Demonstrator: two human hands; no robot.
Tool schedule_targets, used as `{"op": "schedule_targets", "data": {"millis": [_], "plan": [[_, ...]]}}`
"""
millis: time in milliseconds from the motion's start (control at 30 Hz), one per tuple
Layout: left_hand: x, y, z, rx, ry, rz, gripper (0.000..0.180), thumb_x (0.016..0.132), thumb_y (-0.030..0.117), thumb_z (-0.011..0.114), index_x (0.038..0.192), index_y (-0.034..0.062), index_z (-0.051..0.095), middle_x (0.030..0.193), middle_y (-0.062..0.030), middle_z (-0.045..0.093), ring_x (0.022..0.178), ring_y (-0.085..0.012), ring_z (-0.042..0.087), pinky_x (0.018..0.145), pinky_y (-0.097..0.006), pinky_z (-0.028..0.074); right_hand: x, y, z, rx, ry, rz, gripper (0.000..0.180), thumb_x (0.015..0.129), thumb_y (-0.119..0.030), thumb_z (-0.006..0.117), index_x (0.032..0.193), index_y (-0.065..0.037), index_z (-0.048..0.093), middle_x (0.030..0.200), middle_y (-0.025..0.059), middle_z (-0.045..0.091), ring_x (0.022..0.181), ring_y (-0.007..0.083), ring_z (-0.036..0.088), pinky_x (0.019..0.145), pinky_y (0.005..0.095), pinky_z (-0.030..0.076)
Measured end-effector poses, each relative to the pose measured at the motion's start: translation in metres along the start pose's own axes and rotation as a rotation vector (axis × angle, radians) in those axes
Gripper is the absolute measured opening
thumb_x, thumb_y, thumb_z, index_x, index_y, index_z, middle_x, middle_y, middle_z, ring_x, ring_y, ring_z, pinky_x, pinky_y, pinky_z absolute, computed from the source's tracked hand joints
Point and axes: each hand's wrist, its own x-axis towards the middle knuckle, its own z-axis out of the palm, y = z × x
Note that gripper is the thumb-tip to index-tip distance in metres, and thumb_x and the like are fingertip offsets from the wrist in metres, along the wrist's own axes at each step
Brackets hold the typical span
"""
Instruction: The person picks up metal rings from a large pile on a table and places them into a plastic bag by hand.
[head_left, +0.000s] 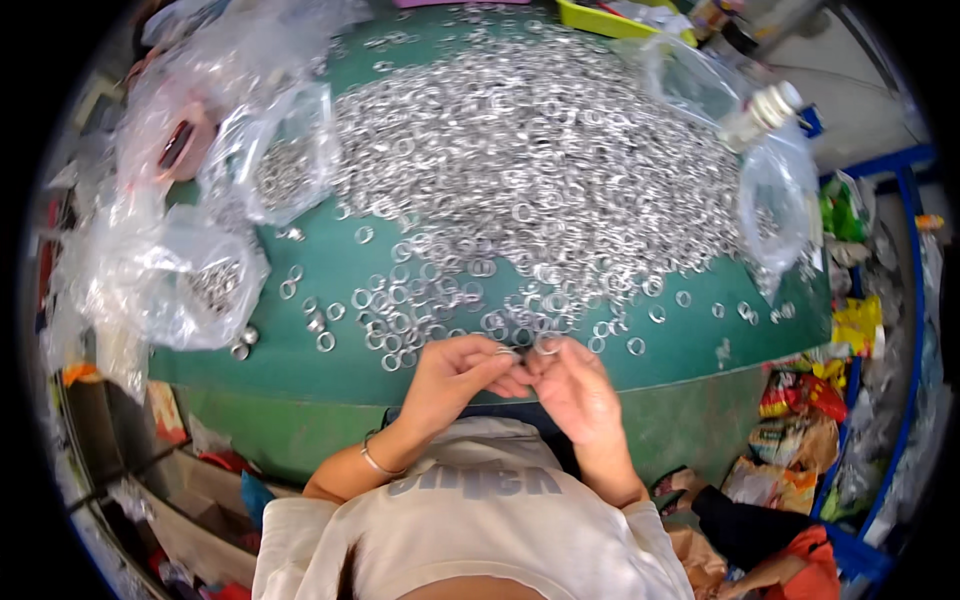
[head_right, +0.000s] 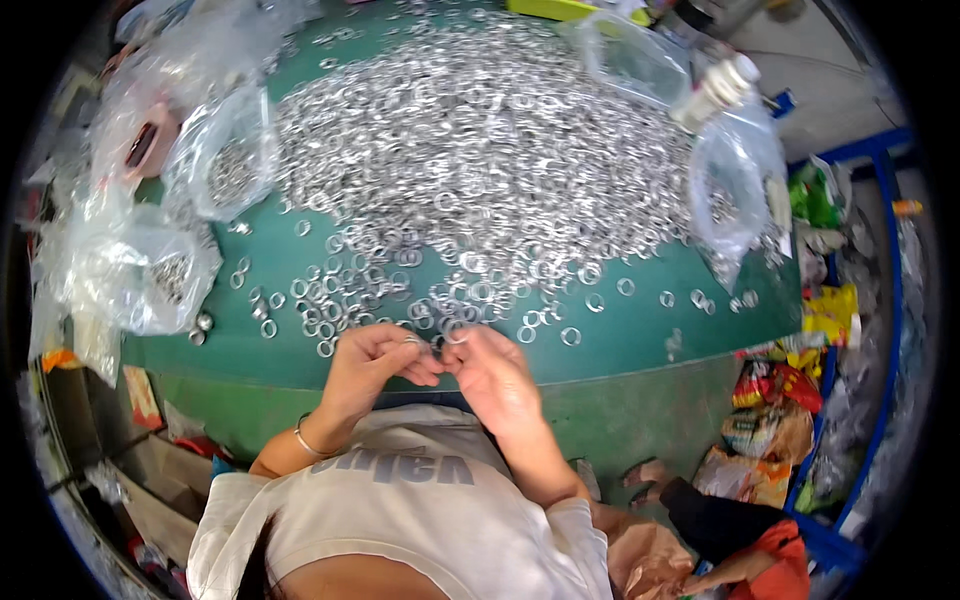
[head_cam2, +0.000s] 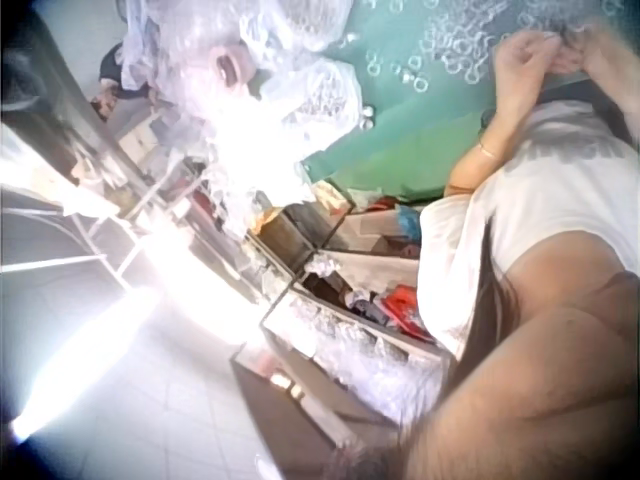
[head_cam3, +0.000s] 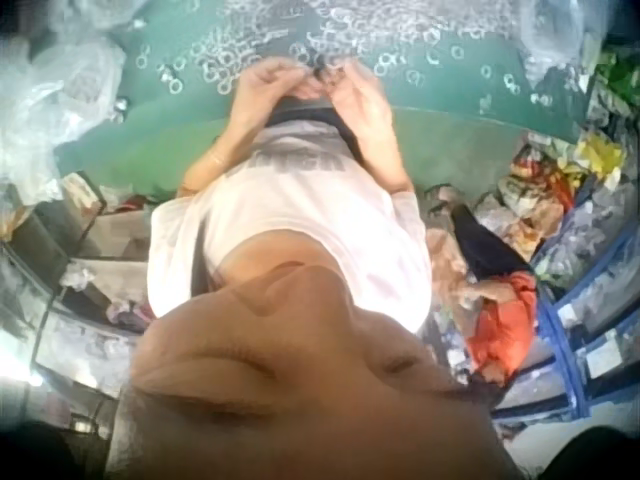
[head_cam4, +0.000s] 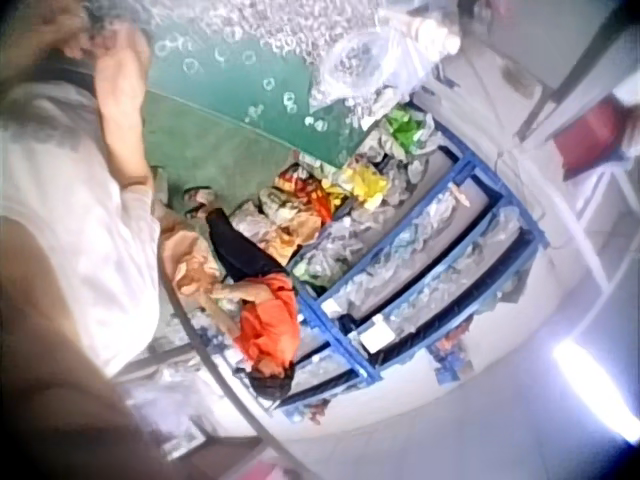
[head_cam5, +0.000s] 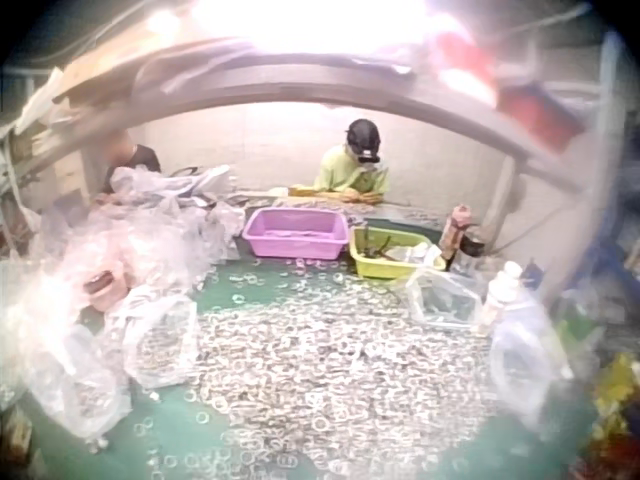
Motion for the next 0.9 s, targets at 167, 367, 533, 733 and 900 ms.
{"op": "schedule_targets", "data": {"millis": [167, 367, 533, 733, 900], "plan": [[-0.001, -0.013, -0.001, 0.141, 0.103, 0.148, 0.018, 0.091, 0.002, 0.052, 0.103, -0.0094, 0.058, 0.090, -0.0157, 0.066, 0.079, -0.0190, 0.066, 0.070, -0.028, 0.055, 0.002, 0.009, 0.013, -0.954, 0.021, -0.530, 0.010, 0.079, 0.006, 0.062, 0.088, 0.002, 0.062, 0.100, 0.0089, 0.055, 0.088, 0.0169, 0.056, 0.080, 0.0295, 0.045], [0.008, -0.009, 0.006, 0.078, 0.020, 0.020, 0.024, 0.094, 0.004, 0.045, 0.112, -0.0094, 0.055, 0.100, -0.0122, 0.063, 0.090, -0.0155, 0.062, 0.083, -0.029, 0.054, 0.004, 0.005, 0.017, -1.636, 0.016, -1.009, 0.018, 0.074, 0.002, 0.067, 0.091, 0.001, 0.062, 0.096, 0.0106, 0.057, 0.080, 0.0252, 0.058, 0.070, 0.0338, 0.045], [0.011, -0.005, 0.009, 0.202, -0.106, -0.047, 0.028, 0.097, 0.009, 0.042, 0.115, -0.0095, 0.053, 0.105, -0.0130, 0.062, 0.094, -0.0167, 0.062, 0.086, -0.028, 0.051, 0.000, -0.005, 0.011, -1.647, -0.017, -1.068, 0.019, 0.073, -0.001, 0.066, 0.091, 0.001, 0.061, 0.096, 0.0102, 0.059, 0.082, 0.0275, 0.058, 0.070, 0.0370, 0.044], [0.014, 0.004, 0.021, 0.264, -0.210, 0.028, 0.029, 0.095, 0.006, 0.044, 0.120, -0.0064, 0.051, 0.111, -0.0155, 0.062, 0.100, -0.0212, 0.061, 0.087, -0.030, 0.048, -0.012, -0.048, -0.018, -1.657, 0.368, -1.123, 0.008, 0.078, -0.001, 0.063, 0.085, 0.000, 0.061, 0.092, 0.0115, 0.062, 0.084, 0.0266, 0.060, 0.077, 0.0358, 0.047], [0.014, -0.001, 0.012, 0.322, -0.139, 0.090, 0.030, 0.093, 0.001, 0.046, 0.122, -0.0049, 0.050, 0.108, -0.0141, 0.062, 0.100, -0.0196, 0.060, 0.087, -0.029, 0.047, -0.041, -0.172, -0.115, -1.679, 1.108, -1.285, 0.006, 0.080, -0.002, 0.061, 0.084, 0.002, 0.059, 0.088, 0.0154, 0.061, 0.077, 0.0307, 0.058, 0.073, 0.0386, 0.046]]}}
